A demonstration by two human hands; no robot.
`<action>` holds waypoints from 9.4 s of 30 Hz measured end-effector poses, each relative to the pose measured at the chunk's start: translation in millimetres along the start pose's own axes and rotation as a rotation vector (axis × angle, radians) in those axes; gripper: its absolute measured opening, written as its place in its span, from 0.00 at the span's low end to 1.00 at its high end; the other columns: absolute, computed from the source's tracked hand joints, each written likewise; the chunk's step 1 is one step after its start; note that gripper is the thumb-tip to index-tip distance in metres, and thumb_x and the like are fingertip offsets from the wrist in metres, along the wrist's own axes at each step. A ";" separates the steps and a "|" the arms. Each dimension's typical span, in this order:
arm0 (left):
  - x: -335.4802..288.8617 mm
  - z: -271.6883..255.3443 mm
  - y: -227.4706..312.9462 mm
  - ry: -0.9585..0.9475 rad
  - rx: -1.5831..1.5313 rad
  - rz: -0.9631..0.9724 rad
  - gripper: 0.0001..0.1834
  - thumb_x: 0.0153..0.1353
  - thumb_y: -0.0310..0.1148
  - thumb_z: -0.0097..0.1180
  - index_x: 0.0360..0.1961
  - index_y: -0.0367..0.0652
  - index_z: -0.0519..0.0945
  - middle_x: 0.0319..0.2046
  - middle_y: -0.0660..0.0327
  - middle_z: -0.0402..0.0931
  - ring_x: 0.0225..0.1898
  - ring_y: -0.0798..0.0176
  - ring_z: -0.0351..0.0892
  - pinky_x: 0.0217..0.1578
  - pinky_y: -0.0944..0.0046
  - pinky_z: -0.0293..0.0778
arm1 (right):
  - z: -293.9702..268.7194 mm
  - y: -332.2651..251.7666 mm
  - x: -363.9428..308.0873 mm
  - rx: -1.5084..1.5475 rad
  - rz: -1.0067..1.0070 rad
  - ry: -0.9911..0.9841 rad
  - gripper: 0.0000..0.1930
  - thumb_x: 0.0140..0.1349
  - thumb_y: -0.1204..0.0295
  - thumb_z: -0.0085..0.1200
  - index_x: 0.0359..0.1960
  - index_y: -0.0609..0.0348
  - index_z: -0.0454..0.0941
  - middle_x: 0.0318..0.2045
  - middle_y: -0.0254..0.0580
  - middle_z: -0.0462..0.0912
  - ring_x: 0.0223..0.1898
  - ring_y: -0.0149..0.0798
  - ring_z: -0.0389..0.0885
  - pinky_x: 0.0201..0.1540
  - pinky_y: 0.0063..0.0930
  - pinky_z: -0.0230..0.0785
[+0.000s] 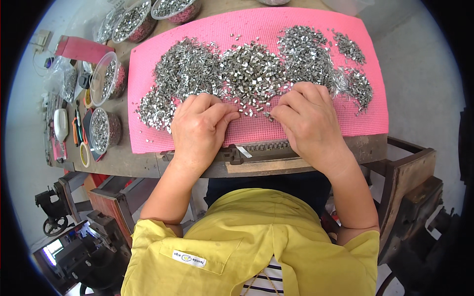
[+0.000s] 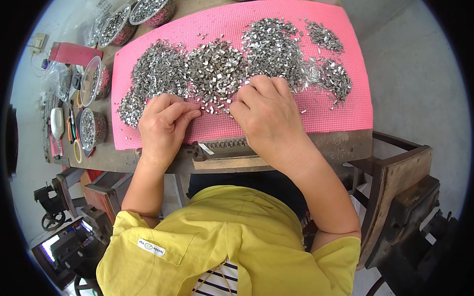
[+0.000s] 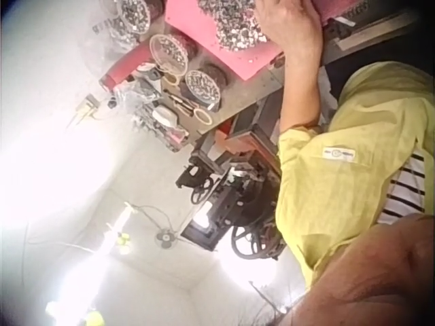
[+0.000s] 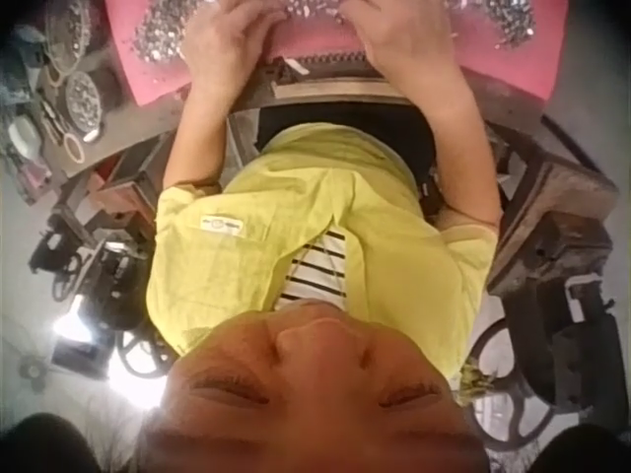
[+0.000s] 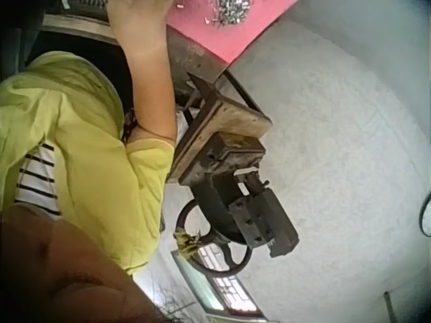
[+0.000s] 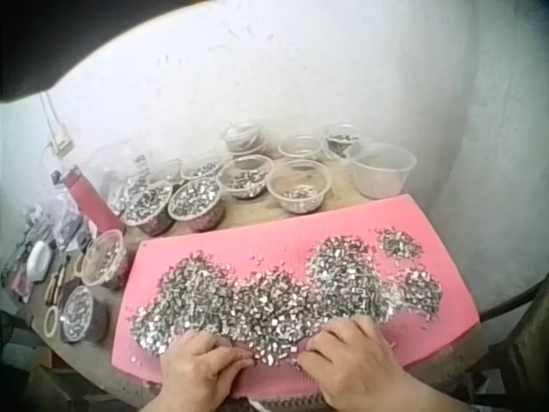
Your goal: The person places small U-shaped metal clips one by one into an assembly jig by hand.
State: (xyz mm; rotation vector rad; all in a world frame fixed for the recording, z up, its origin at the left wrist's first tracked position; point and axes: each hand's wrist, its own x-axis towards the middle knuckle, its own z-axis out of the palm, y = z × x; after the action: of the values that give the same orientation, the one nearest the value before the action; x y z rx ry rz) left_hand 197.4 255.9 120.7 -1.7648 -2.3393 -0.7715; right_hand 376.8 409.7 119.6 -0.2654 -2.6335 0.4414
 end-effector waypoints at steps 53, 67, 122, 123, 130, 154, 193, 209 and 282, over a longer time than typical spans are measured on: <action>-48.8 -3.4 19.3 0.002 -0.376 0.000 0.12 0.46 0.25 0.73 0.35 0.46 0.89 0.34 0.65 0.84 0.33 0.60 0.81 0.36 0.60 0.75 | -0.4 -65.1 -12.2 0.028 0.065 -0.135 0.11 0.54 0.78 0.58 0.40 0.63 0.81 0.37 0.43 0.83 0.38 0.46 0.81 0.44 0.39 0.70; -40.9 -6.6 27.9 -0.082 -0.408 -0.132 0.19 0.47 0.21 0.72 0.43 0.44 0.89 0.33 0.59 0.83 0.36 0.56 0.82 0.39 0.60 0.76 | 5.2 -59.1 -16.8 0.176 0.111 -0.039 0.12 0.53 0.81 0.63 0.39 0.60 0.81 0.38 0.42 0.83 0.40 0.48 0.81 0.44 0.41 0.70; -9.6 -0.4 5.2 -0.029 -0.262 -0.178 0.05 0.51 0.26 0.68 0.30 0.47 0.88 0.29 0.64 0.79 0.31 0.57 0.82 0.32 0.57 0.78 | -9.4 -1.8 -8.2 0.014 0.190 0.065 0.07 0.54 0.79 0.64 0.33 0.56 0.80 0.33 0.37 0.77 0.40 0.45 0.75 0.43 0.39 0.67; -9.2 0.1 5.1 -0.028 -0.268 -0.175 0.05 0.51 0.26 0.68 0.30 0.47 0.88 0.29 0.64 0.79 0.31 0.57 0.82 0.32 0.57 0.78 | -7.4 -4.1 -8.9 0.032 0.205 0.065 0.07 0.54 0.79 0.64 0.34 0.56 0.80 0.33 0.37 0.77 0.40 0.45 0.76 0.43 0.40 0.67; -10.1 -1.7 7.0 0.009 -0.207 -0.114 0.05 0.51 0.27 0.69 0.31 0.45 0.88 0.30 0.63 0.79 0.31 0.56 0.82 0.32 0.57 0.78 | 4.7 -14.8 -10.2 -0.027 0.210 0.133 0.07 0.55 0.79 0.64 0.34 0.56 0.80 0.32 0.38 0.76 0.37 0.45 0.76 0.42 0.41 0.67; -32.6 4.1 28.5 0.020 -0.454 0.073 0.07 0.48 0.27 0.71 0.30 0.48 0.86 0.30 0.65 0.81 0.30 0.58 0.81 0.31 0.59 0.75 | -5.8 -41.7 -20.8 0.281 0.268 -0.068 0.05 0.59 0.78 0.60 0.34 0.60 0.77 0.33 0.43 0.76 0.38 0.50 0.75 0.43 0.44 0.67; 10.8 13.4 10.6 -0.088 -0.073 0.101 0.06 0.54 0.28 0.64 0.34 0.47 0.82 0.33 0.63 0.74 0.36 0.55 0.76 0.35 0.57 0.76 | 10.0 -14.5 11.5 -0.123 -0.001 -0.015 0.08 0.54 0.75 0.67 0.34 0.57 0.82 0.33 0.37 0.80 0.36 0.43 0.79 0.40 0.37 0.68; -1.9 -0.7 -7.9 -0.076 -0.285 0.020 0.09 0.52 0.30 0.71 0.36 0.49 0.88 0.32 0.66 0.78 0.38 0.57 0.80 0.36 0.57 0.78 | -4.5 -3.6 26.9 -0.102 -0.135 -0.206 0.04 0.59 0.74 0.56 0.35 0.55 0.77 0.32 0.37 0.74 0.39 0.41 0.76 0.43 0.35 0.65; 8.5 -4.2 14.4 -0.127 -0.097 0.124 0.06 0.51 0.29 0.70 0.31 0.46 0.86 0.29 0.63 0.78 0.33 0.56 0.78 0.34 0.58 0.74 | -20.1 -4.6 5.1 0.148 0.105 -0.025 0.04 0.59 0.79 0.61 0.34 0.62 0.79 0.36 0.43 0.80 0.39 0.48 0.78 0.44 0.39 0.69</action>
State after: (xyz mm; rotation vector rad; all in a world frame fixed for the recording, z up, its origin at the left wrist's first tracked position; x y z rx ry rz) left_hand 207.2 264.2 132.3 -2.0345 -2.2773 -0.7881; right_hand 381.2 412.0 140.3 -0.3535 -2.6030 0.6747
